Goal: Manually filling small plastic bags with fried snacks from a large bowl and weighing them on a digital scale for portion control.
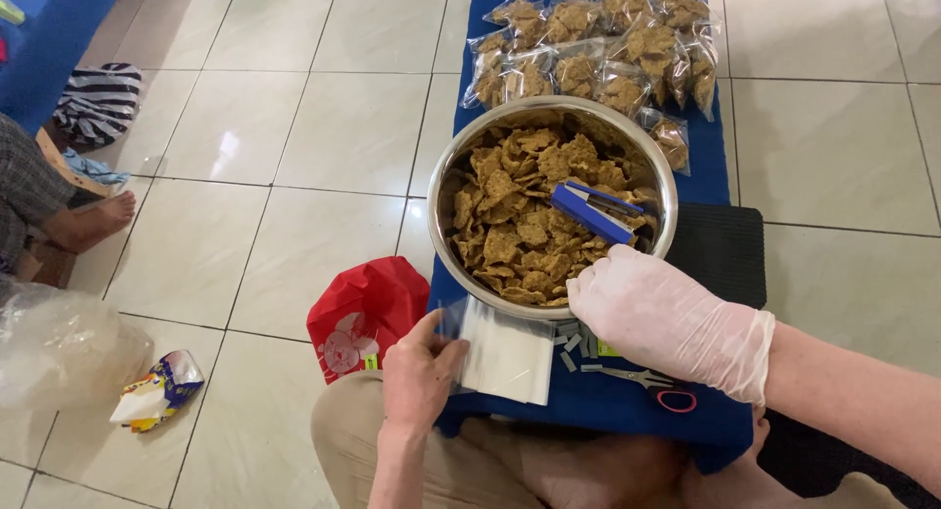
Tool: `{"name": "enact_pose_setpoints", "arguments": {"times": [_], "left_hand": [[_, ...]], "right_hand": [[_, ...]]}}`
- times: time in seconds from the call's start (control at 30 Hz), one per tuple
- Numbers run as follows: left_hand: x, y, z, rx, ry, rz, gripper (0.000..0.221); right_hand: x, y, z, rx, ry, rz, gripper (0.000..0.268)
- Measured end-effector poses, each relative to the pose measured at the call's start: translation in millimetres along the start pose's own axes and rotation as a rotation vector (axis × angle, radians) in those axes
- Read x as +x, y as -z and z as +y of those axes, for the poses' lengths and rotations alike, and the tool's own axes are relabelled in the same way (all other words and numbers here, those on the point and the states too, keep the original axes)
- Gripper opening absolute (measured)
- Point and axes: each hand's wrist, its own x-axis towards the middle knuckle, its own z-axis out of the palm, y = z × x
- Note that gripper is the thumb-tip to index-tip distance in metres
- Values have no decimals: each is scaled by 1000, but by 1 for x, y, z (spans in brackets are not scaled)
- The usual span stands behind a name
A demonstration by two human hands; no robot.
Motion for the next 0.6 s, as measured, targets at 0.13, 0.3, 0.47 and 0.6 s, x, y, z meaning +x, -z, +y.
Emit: {"name": "enact_pose_setpoints", "arguments": {"times": [0.13,0.3,0.47,0.6], "left_hand": [[-8,13,7,-28,81,-24,38],[-18,25,-7,-593,122,-34,11],[-40,20,-8,-932,27,114,9],[-59,-11,-1,-1192,-148,186,12]], "right_hand": [[1,0,0,28,-6,-6,12],[1,-1,0,50,-63,-49,21],[13,20,-16,365,-182,100,42],[23,41,-41,1028,-581,-98,66]]}}
